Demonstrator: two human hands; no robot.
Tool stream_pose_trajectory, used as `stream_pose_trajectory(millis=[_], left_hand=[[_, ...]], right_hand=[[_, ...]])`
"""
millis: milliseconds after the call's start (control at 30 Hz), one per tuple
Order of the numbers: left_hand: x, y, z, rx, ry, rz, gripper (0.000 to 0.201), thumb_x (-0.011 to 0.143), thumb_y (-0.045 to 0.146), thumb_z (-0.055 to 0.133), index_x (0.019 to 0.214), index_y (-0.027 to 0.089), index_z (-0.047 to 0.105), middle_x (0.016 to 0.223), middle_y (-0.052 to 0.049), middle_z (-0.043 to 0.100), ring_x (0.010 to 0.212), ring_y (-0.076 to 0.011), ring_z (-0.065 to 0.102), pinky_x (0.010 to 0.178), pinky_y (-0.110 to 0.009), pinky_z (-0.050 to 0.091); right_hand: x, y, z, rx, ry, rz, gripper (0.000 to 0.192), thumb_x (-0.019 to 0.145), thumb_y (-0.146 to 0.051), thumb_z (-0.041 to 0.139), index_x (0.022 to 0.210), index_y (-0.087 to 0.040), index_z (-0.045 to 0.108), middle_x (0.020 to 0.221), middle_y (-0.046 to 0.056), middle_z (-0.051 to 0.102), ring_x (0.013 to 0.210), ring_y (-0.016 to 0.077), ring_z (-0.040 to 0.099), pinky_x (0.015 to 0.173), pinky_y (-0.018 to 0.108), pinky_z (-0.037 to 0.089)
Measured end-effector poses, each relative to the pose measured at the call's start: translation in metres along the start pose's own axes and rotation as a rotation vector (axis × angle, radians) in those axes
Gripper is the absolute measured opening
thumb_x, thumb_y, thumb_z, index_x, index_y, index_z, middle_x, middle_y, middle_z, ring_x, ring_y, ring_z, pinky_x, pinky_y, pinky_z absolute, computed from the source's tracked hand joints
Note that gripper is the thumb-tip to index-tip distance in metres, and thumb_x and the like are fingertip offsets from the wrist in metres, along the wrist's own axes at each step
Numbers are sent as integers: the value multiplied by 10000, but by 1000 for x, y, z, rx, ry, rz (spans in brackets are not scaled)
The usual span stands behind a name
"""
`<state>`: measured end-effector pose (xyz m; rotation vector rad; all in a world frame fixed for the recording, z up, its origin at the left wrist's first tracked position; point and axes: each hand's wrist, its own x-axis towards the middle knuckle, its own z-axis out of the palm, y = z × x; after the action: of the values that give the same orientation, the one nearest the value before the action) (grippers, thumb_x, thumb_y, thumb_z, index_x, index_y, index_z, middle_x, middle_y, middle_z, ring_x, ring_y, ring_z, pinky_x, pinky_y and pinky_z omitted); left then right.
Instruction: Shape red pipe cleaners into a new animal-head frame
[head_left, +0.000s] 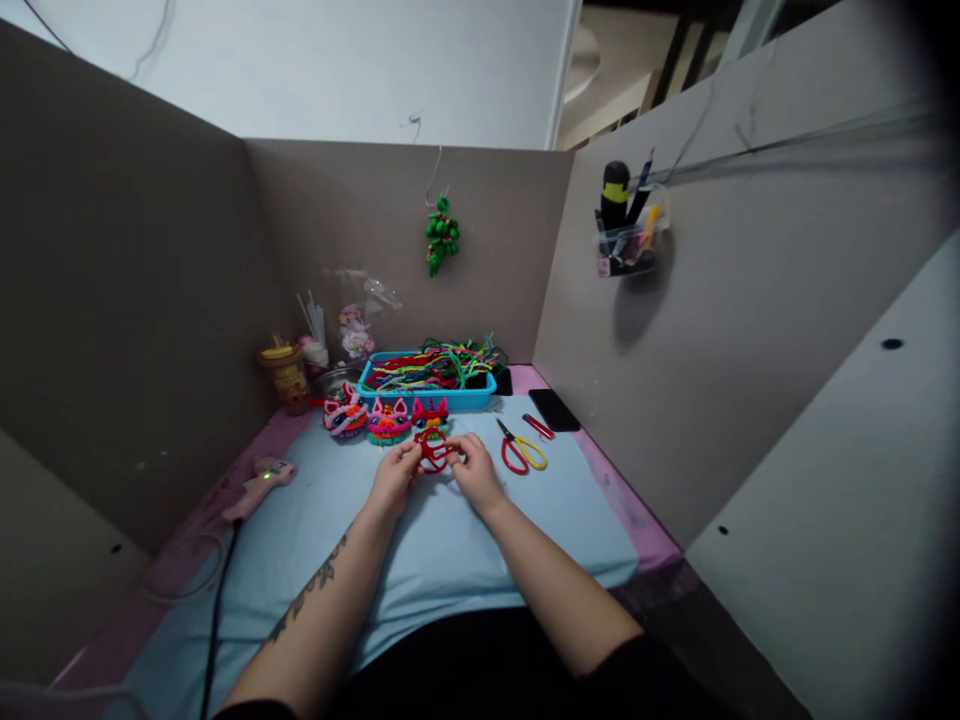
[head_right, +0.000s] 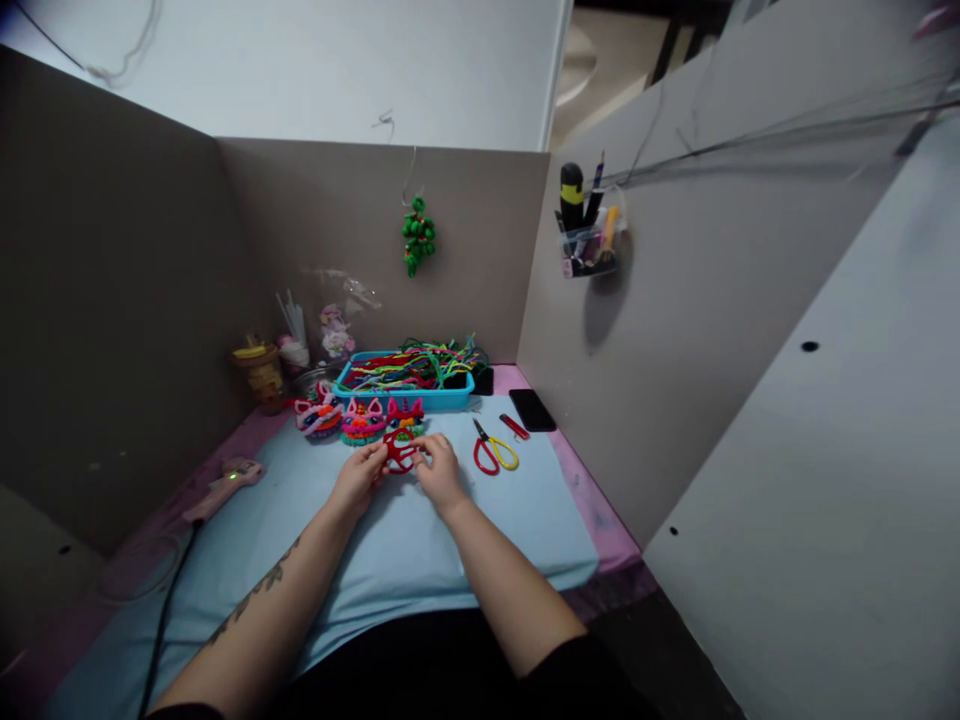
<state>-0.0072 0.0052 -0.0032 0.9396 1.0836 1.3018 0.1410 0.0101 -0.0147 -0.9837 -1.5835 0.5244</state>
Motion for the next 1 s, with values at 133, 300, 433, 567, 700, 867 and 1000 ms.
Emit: stream_pose_trajectory(millis=[133, 300, 433, 567, 700, 867, 1000], left_hand=[[-1, 0, 1, -14, -42, 2, 441, 584, 451, 727, 842, 126, 577, 485, 34, 528, 378, -48, 400, 380, -162, 222], [-5, 2, 4, 65, -45, 24, 426, 622, 470, 697, 844, 127, 574, 450, 33, 524, 354, -53, 385, 385, -171, 220], [-7, 2, 7, 109, -35, 71, 429, 591, 453, 722, 827, 127, 573, 493, 22, 560, 399, -71, 451, 407, -173, 257], [-6, -1, 8, 125, -60, 103, 423, 587, 444, 723, 821, 128, 566, 510, 30, 568, 393, -61, 434, 415, -175, 276], [-6, -2, 9, 162, -80, 132, 394, 609, 438, 709, 806, 132, 558, 510, 38, 560, 392, -52, 416, 411, -172, 270], [-7, -1, 10, 170, -95, 141, 387, 610, 432, 707, 804, 127, 568, 497, 31, 563, 381, -56, 413, 409, -181, 278], [-8, 0, 11, 131, -54, 106, 429, 587, 438, 717, 845, 123, 584, 546, 6, 597, 425, -86, 489, 418, -189, 308]], right_hand=[[-4, -7, 0, -226, -22, -215, 191, 724, -157, 611, 897, -222, 656, 927, 63, 525, 927, 213, 476, 848, 365, 421], [-5, -7, -1, -264, -8, -241, 122, 752, -170, 598, 859, -203, 645, 908, 67, 508, 910, 213, 460, 833, 361, 417], [-5, -8, 0, -268, -4, -193, 86, 773, -186, 559, 841, -182, 611, 900, 75, 516, 915, 218, 459, 843, 364, 403], [-4, -8, 0, -242, 36, -140, 68, 776, -185, 527, 801, -190, 590, 881, 67, 520, 917, 217, 463, 846, 365, 395], [-3, -6, -1, -172, 61, -81, 66, 767, -183, 535, 723, -203, 580, 871, 51, 522, 915, 205, 476, 852, 352, 391], [-1, -3, 0, -111, 61, 33, 104, 760, -204, 549, 660, -199, 577, 938, 58, 533, 972, 208, 478, 884, 345, 375], [-1, -3, 0, -111, 63, 47, 89, 752, -212, 559, 665, -200, 578, 977, 61, 532, 1006, 215, 464, 901, 350, 369]])
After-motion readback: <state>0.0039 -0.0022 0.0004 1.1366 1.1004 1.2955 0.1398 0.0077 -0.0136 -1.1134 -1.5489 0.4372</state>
